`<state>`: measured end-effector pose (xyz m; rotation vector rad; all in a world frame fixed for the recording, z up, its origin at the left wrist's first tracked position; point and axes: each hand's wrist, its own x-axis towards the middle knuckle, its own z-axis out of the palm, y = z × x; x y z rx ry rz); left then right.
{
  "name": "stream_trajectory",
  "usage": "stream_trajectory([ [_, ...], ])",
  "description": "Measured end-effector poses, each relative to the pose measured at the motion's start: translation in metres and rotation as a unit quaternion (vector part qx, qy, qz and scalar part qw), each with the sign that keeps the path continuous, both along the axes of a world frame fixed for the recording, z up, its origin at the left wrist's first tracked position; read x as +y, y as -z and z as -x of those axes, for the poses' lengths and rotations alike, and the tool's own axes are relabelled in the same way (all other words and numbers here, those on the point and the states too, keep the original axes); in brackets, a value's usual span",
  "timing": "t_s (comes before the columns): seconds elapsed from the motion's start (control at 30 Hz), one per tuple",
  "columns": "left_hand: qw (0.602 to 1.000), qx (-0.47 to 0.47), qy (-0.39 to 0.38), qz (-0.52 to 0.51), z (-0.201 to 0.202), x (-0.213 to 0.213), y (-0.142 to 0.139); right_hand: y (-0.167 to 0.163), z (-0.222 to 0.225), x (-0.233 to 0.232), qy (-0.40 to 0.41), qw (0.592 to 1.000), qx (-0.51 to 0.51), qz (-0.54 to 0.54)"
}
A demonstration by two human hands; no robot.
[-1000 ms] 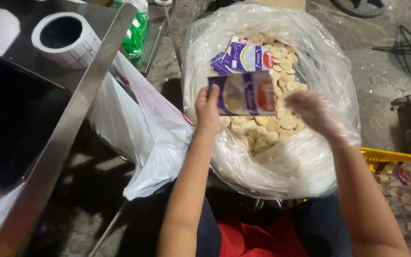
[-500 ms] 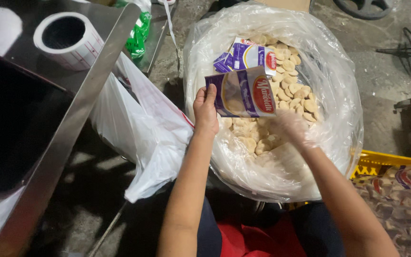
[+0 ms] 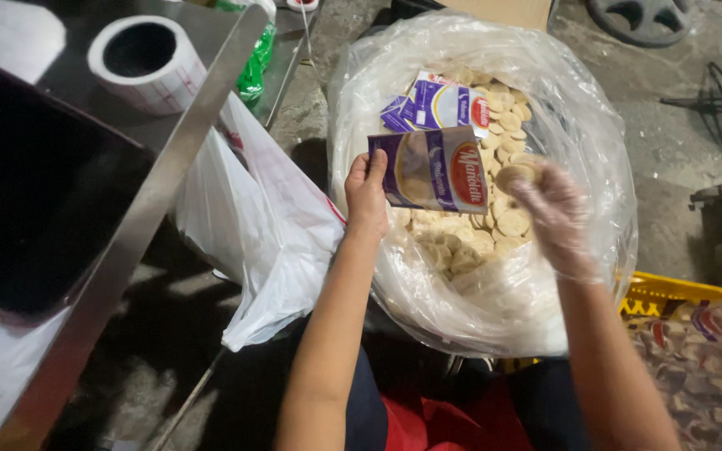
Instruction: The person puts on a disposable glove and then fills small foil packets with round cookies from a large plastic bag. They repeatedly pick up cookies and place them into the packets, which are then set aside.
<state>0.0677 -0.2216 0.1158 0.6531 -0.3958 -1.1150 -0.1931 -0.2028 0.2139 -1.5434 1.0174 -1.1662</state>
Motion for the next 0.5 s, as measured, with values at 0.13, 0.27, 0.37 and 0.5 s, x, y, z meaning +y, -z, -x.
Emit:
stream_trajectory([
  [0.13, 1.0, -0.004, 0.021, 0.01, 0.005, 0.0, 0.001, -0.031, -0.004, 0.014, -0.046, 0.997, 0.046, 0.035],
  [0.27, 0.999, -0.035, 0.015, 0.0, 0.01, 0.0, 0.002, -0.043, -0.015, 0.019, -0.014, 0.941, 0.235, 0.241],
  [0.37, 0.997, -0.076, 0.005, 0.008, 0.019, 0.001, 0.005, -0.041, -0.014, 0.023, 0.055, 0.823, 0.424, 0.375],
  [0.5, 0.994, -0.087, 0.051, 0.041, 0.042, 0.003, 0.008, -0.023, -0.005, 0.014, 0.012, 0.945, 0.326, 0.016],
])
